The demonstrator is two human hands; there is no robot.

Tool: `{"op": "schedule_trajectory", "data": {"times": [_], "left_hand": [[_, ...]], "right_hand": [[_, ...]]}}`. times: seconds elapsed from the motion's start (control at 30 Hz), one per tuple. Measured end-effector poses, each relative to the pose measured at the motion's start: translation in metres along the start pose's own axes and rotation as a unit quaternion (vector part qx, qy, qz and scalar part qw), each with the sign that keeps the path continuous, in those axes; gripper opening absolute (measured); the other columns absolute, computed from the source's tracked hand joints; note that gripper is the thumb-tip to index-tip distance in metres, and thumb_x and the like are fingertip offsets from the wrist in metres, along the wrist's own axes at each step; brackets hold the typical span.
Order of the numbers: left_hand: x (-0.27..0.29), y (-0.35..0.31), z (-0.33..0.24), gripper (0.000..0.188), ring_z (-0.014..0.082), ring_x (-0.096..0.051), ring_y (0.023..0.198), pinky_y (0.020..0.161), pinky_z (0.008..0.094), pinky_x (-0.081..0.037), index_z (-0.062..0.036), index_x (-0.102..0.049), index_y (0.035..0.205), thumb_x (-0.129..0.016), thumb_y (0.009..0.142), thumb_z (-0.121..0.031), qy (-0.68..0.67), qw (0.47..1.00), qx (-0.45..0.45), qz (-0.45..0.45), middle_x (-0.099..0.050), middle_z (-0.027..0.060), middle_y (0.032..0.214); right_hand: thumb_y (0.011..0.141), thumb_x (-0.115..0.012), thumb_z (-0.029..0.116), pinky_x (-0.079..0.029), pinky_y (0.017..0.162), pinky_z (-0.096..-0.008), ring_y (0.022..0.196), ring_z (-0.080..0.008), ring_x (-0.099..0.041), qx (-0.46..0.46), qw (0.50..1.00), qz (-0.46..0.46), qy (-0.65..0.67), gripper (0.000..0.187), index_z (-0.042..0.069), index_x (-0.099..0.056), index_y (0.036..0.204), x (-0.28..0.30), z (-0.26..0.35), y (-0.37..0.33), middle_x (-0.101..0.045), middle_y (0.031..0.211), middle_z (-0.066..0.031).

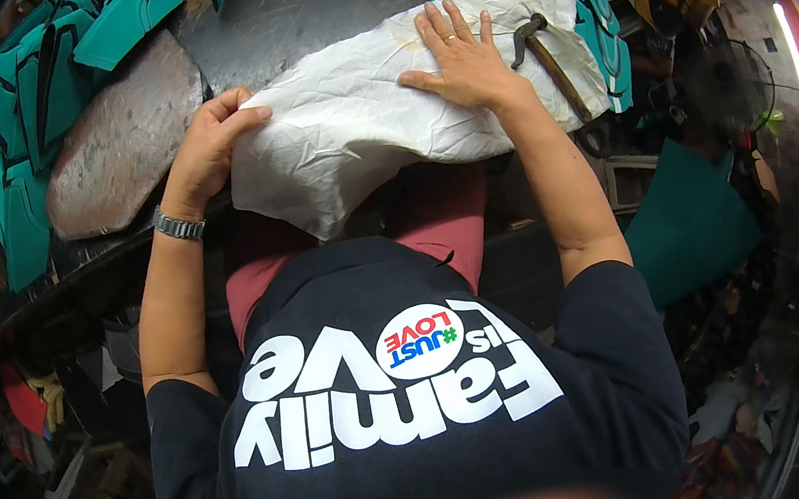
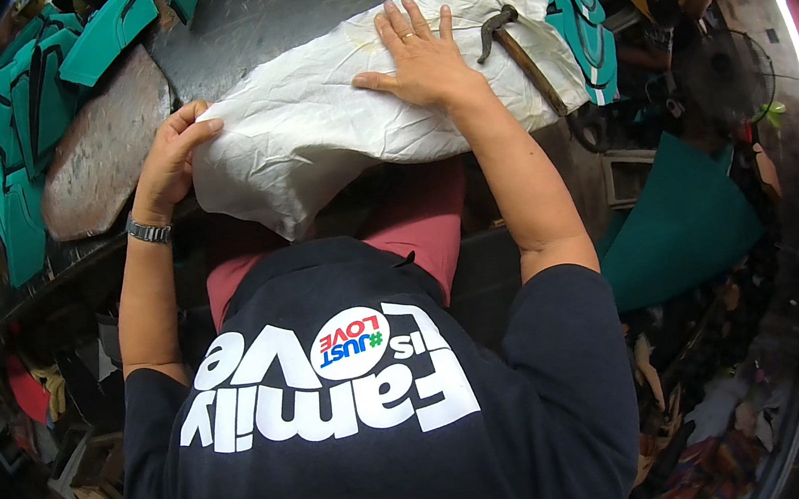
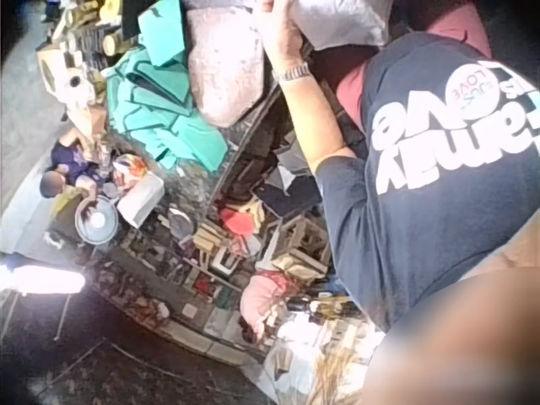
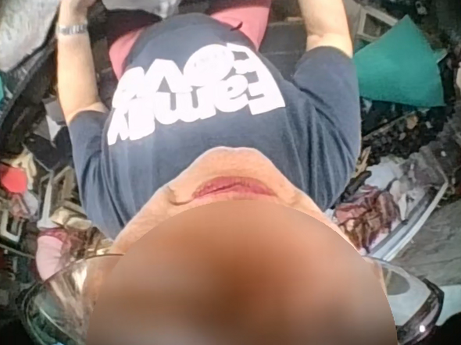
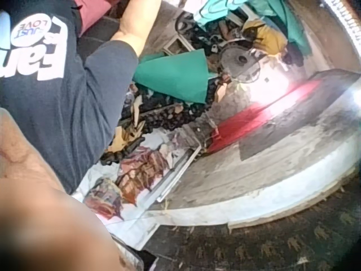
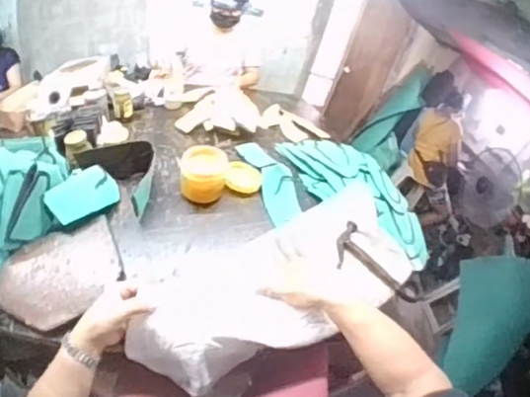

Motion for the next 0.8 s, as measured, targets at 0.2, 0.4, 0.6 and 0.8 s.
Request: {"op": "schedule_trajectory", "data": {"times": [0.2, 0.4, 0.6, 0.8], "left_hand": [[-0.003, 0.006, 0.009, 0.019, 0.002, -0.045, 0.067, 0.059, 0.0203, -0.036, -0.009, -0.056, 0.076, -0.071, 0.087, -0.015, 0.107, 0.992, -0.048, -0.054, -0.053, -0.0069, 0.074], [-0.006, 0.01, 0.011, 0.022, 0.0025, -0.045, 0.068, 0.061, 0.02, -0.038, -0.0093, -0.056, 0.077, -0.071, 0.09, -0.017, 0.065, 0.994, -0.051, -0.07, -0.053, -0.0071, 0.075], [-0.008, 0.027, -0.009, 0.022, 0.0025, -0.045, 0.069, 0.061, 0.0209, -0.04, -0.0066, -0.058, 0.08, -0.072, 0.091, -0.019, 0.126, 0.97, -0.17, -0.123, -0.054, -0.0068, 0.074], [0.008, 0.034, -0.024, 0.025, 0.0243, -0.063, 0.067, 0.065, 0.0355, -0.05, -0.0028, -0.062, 0.086, -0.074, 0.083, -0.025, 0.434, 0.871, -0.163, -0.164, -0.066, 0.0126, 0.073]], "right_hand": [[0.085, -0.042, 0.083, 0.002, 0.12, -0.0629, 0.155, -0.0328, -0.003, 0.07, 0.997, 0.002, 0.014, 0.107, 0.007, -0.023, 0.158, 0.011, 0.05, -0.001, -0.015, 0.166, -0.0178], [0.088, -0.043, 0.078, 0.0, 0.12, -0.0623, 0.155, -0.0343, -0.002, 0.101, 0.978, 0.032, 0.181, 0.098, 0.009, -0.034, 0.155, 0.02, 0.07, 0.006, -0.014, 0.166, -0.0196], [0.093, -0.064, 0.052, -0.039, 0.108, -0.0454, 0.128, -0.0349, -0.053, 0.006, 0.888, -0.196, 0.416, 0.055, 0.013, -0.065, 0.131, 0.056, 0.0, 0.076, -0.059, 0.134, -0.0229], [0.093, -0.062, 0.053, -0.049, 0.091, -0.0398, 0.104, -0.0296, -0.064, -0.04, 0.893, -0.283, 0.347, 0.05, 0.009, -0.075, 0.113, 0.073, -0.028, 0.159, -0.068, 0.11, -0.0206]]}}
Point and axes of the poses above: each hand's wrist, its own y-axis towards the middle knuckle, its own x-axis out of the back of the hand, z = x × y, the point moved 1 cm from there along y, towards the middle knuckle
